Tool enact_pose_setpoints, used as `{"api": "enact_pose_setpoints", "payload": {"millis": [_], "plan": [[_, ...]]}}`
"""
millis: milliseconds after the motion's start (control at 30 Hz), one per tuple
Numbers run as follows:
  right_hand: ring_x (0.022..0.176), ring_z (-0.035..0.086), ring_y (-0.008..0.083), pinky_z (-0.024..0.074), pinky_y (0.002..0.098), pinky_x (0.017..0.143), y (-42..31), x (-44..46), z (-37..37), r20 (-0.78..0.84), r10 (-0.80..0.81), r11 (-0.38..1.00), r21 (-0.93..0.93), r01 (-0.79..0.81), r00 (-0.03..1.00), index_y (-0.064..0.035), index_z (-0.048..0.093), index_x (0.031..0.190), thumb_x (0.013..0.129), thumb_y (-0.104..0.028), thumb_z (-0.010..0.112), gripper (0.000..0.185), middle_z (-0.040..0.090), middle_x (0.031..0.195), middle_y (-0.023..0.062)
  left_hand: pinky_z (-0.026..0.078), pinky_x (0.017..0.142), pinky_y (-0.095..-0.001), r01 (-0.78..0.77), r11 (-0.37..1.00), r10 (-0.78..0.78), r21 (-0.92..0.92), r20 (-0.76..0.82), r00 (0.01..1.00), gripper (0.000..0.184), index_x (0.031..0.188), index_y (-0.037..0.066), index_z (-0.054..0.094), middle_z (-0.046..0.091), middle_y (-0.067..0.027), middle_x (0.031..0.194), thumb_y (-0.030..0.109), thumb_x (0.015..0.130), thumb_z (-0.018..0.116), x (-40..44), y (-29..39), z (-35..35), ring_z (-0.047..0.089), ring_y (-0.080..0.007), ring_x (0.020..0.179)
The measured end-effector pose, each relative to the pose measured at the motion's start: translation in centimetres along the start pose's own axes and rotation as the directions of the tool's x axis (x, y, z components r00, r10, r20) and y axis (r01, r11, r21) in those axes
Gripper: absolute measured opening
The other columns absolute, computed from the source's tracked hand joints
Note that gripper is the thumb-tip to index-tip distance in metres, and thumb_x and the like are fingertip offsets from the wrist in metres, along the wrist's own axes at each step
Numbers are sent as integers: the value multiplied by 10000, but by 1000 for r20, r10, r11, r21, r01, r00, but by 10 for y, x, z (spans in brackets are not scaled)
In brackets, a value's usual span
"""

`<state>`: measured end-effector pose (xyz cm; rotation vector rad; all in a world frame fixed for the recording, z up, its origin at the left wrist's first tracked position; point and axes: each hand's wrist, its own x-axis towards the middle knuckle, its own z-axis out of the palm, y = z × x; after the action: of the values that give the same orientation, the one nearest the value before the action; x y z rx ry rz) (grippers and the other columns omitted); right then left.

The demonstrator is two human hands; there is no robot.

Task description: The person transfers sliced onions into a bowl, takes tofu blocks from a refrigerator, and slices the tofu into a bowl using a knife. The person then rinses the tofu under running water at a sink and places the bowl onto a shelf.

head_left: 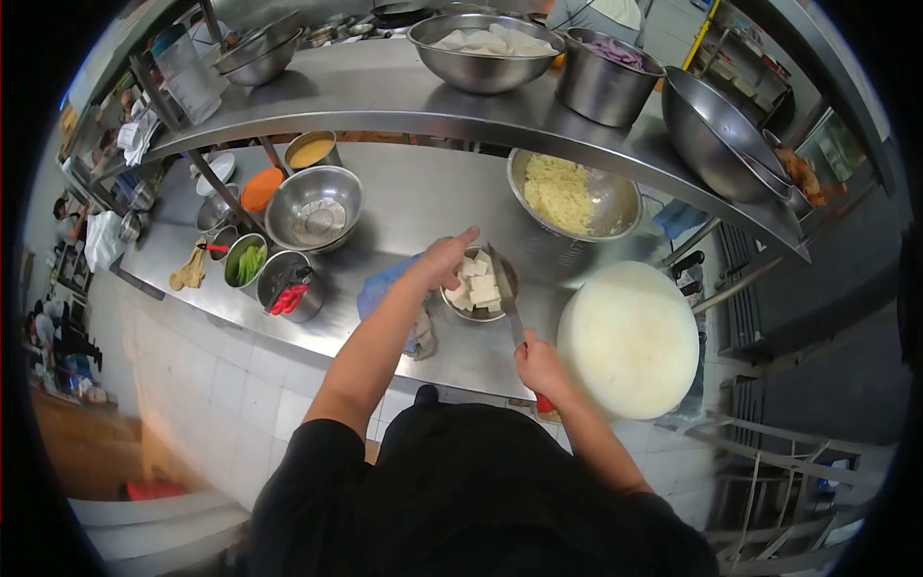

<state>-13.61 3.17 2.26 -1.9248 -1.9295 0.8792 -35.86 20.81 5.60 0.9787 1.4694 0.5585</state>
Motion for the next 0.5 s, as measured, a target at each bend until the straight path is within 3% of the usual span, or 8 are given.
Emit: {"api": "enact_pose_setpoints", "payload": {"millis": [100,167,267,367,433,500], "plan": [[854,651,505,497,584,800,13,4,6,-107,42,994,103,-31,993,-14,557,1140,947,-196,530,267,674,875,314,599,741,-409,-179,983,184,49,-140,973,756,1373,-48,518,677,-202,1121,569,939,565,-7,-2,-8,727,-293,851],[847,656,499,502,582,789,16,-3,-11,-196,63,997,50,-54,979,-23,561,1134,944,-200,538,260,677,872,305,601,707,-395,-242,959,272,147,-246,930,672,1328,-53,560,711,-172,987,495,941,593,4,-21,-15,730,-263,748],[830,675,464,520,562,750,18,-27,-59,-293,149,984,-53,-171,944,-59,569,1212,942,-217,559,313,687,848,280,605,617,-372,-177,930,290,323,-346,892,544,1236,-54,619,709,-136,838,401,938,604,41,-78,-23,711,-230,632],[790,687,415,539,520,704,63,-37,-87,-449,100,934,-266,-239,888,-105,541,1363,929,-246,603,461,682,863,227,606,565,-367,-46,979,103,200,-286,953,447,1134,-65,660,718,-231,915,323,938,556,19,-78,-7,726,-287,653],[791,685,395,546,504,682,93,-38,-97,-484,105,866,-386,-319,869,-132,527,1415,918,-259,629,524,677,925,204,600,520,-360,-36,993,60,110,-220,974,401,1118,-79,654,716,-230,904,264,930,563,36,-90,-5,714,-285,605],[891,666,386,542,502,739,106,-39,-98,-445,187,818,-423,-389,876,-119,538,1410,900,-258,651,540,655,1013,199,603,511,-357,-48,995,61,82,-156,986,364,1104,-90,651,715,-221,905,216,923,572,51,-102,-1,709,-279,595]]}}
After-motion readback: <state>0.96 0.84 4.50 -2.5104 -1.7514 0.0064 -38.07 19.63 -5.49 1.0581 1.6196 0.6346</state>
